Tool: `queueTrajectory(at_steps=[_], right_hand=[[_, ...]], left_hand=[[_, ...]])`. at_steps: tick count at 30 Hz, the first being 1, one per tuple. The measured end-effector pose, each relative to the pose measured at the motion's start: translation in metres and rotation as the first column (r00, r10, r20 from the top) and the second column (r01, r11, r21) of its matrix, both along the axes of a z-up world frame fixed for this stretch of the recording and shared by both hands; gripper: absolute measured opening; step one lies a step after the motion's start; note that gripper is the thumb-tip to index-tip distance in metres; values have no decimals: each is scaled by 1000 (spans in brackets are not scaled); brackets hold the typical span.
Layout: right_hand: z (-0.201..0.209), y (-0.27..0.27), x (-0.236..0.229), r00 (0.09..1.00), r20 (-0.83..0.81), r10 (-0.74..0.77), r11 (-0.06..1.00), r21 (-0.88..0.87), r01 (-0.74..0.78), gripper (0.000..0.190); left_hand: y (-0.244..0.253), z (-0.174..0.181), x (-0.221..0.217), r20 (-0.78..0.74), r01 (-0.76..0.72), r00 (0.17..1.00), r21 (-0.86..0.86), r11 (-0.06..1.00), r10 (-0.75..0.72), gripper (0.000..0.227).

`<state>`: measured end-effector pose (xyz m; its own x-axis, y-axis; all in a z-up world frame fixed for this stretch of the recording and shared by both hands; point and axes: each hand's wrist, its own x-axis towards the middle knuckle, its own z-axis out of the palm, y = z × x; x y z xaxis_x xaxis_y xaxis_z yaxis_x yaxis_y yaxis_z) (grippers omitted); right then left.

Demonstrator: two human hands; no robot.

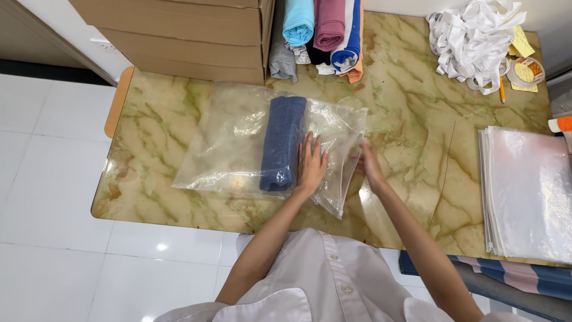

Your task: The person prepares plastic bags, inserts rolled garments into them, and then arranges the bagged garments inside a cardboard box.

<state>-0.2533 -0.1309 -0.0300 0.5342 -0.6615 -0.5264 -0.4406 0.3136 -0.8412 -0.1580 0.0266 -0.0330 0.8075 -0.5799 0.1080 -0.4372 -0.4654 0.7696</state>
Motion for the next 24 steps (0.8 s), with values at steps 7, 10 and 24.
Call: queueTrajectory(at_steps=[7, 10, 24], right_hand=[[-30, 25, 27, 974, -124, 189, 961, -183, -209, 73], [-68, 18, 24, 986, -91, 141, 930, -328, -164, 33], [-78, 37, 26, 978, -154, 140, 855, -480, -198, 23]], left_hand=[[-10, -54, 10, -298, -123, 955, -432, 894, -12, 50], [-7, -54, 29, -683, -354, 726, -470, 809, -79, 56], [27, -69, 103, -811, -911, 155, -339, 237, -564, 43]])
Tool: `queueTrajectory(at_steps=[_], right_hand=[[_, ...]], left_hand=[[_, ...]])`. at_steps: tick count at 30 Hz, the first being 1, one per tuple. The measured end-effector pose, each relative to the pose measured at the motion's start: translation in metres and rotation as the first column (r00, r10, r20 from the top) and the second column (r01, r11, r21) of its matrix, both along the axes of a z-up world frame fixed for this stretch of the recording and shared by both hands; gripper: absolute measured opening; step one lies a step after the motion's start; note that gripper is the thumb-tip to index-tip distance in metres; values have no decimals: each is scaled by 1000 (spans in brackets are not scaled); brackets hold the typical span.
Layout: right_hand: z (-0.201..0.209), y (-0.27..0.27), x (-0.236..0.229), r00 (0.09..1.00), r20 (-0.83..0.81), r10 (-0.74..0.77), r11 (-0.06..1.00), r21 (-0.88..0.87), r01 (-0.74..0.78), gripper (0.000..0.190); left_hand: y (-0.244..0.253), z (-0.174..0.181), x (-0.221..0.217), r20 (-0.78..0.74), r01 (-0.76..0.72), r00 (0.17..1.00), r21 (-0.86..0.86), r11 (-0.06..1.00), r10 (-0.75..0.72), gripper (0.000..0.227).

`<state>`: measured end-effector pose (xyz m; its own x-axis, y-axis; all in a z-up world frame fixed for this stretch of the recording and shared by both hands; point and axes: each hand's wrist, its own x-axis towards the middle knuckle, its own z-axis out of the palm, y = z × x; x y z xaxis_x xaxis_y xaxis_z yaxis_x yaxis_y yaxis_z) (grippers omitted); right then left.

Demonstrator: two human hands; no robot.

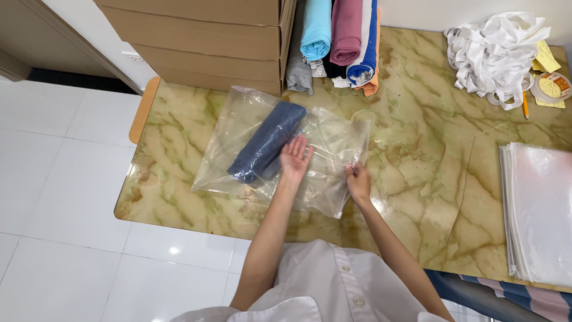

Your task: The person prepares plastic bags, inserts rolled garments into them, and then arranges the bagged garments inside a cardboard box.

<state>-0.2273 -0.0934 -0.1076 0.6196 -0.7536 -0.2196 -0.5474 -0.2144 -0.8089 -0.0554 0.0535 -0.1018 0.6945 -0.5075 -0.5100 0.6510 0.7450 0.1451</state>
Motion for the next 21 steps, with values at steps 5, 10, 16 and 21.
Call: queueTrajectory(at_steps=[5, 10, 16, 21], right_hand=[[-32, -31, -11, 979, 130, -156, 981, 137, 138, 25], [16, -23, -23, 942, 272, -195, 910, 408, 71, 20], [18, -26, -28, 931, 304, -200, 848, 531, 8, 21], [43, -20, -28, 937, 277, -213, 831, 555, 25, 20]], left_hand=[[-35, 37, 8, 477, 20, 763, 658, 753, -437, 19], [-30, 70, 26, 319, -890, 96, 452, 62, -943, 37], [-26, 94, 8, -296, -924, 136, 307, -229, -945, 64], [-36, 63, 13, -481, -900, 119, 317, -299, -869, 69]])
